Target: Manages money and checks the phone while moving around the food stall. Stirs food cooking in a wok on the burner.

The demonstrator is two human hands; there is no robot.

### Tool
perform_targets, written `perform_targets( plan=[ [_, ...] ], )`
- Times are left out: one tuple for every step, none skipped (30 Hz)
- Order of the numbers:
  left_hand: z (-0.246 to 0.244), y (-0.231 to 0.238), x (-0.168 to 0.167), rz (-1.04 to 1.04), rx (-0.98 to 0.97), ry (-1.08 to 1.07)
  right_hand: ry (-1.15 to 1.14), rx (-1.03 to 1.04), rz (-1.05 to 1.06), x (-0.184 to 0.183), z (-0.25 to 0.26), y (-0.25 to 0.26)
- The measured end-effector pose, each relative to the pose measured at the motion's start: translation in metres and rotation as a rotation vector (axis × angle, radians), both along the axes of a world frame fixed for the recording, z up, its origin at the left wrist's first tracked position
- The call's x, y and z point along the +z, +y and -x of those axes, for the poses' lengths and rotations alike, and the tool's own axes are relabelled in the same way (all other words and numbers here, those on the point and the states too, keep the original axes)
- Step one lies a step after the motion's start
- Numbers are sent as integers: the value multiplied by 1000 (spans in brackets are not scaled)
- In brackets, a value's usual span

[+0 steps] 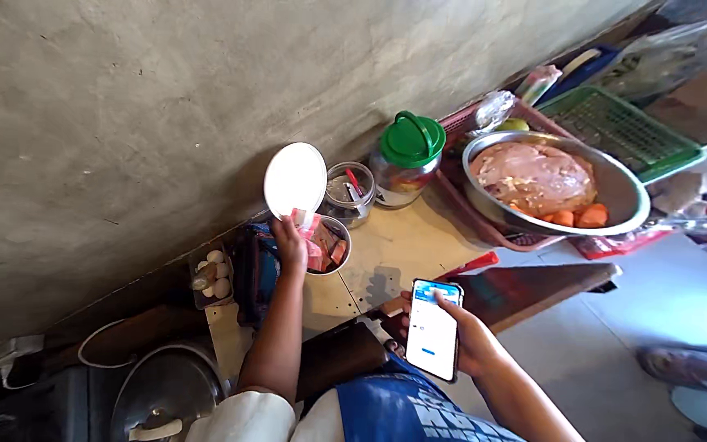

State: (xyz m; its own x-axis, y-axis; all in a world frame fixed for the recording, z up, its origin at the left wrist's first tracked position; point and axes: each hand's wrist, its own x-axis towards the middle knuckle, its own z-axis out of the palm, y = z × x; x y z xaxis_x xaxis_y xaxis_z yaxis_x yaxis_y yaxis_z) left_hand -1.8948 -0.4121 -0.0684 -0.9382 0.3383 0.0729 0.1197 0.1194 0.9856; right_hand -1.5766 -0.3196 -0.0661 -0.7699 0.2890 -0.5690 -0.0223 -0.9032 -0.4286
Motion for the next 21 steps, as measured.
perform_targets(
  plan=[
    [-4, 4, -11, -1, -32, -10, 2, -10, 2, 1, 1, -3],
    [-6, 6, -18, 1, -54, -37, 2, -18, 2, 1, 3, -5],
    [-5, 8, -23, 5, -64, -80, 7, -25, 2, 2, 4, -7],
    [-2, 8, -26, -1, -70, -125, 14, -28, 6, 1, 5, -8],
    [2, 8, -26, -14, -76, -167, 18, -26, 7, 0, 5, -10],
    [7, 8, -26, -34, -87, -192, 18, -25, 6, -2, 5, -11],
    [11, 7, -26, -53, -88, -195, 16, -23, 7, -3, 4, -13],
    [16, 6, -27, -57, -81, -186, 15, -25, 10, -5, 3, -14],
    [22, 5, -30, -49, -77, -177, 14, -30, 13, -5, 3, -16],
    [26, 4, -31, -42, -77, -164, 12, -32, 13, -6, 3, -17],
    [30, 4, -33, -43, -83, -143, 5, -31, 13, -6, 2, -19],
    [34, 3, -36, -46, -94, -117, -4, -32, 13, -6, 2, -20],
    [37, 3, -38, -48, -101, -89, -8, -36, 12, -7, 2, -22],
    [38, 3, -39, -42, -108, -67, -7, -41, 14, -7, 2, -23],
    [38, 2, -38, -41, -114, -52, -8, -47, 11, -7, 2, -24],
    [38, 2, -38, -44, -116, -40, -9, -50, 3, -5, 3, -26],
    [37, 0, -36, -48, -117, -35, -6, -52, -1, -4, 3, -27],
    [35, -1, -35, -54, -119, -39, -3, -54, 0, -3, 3, -28],
    [33, -3, -33, -64, -119, -50, 4, -58, 2, -2, 3, -29],
    [31, -4, -32, -68, -118, -69, 11, -62, 6, -2, 3, -29],
    [29, -7, -31, -59, -125, -97, 11, -69, 7, -1, 3, -30]
  ],
)
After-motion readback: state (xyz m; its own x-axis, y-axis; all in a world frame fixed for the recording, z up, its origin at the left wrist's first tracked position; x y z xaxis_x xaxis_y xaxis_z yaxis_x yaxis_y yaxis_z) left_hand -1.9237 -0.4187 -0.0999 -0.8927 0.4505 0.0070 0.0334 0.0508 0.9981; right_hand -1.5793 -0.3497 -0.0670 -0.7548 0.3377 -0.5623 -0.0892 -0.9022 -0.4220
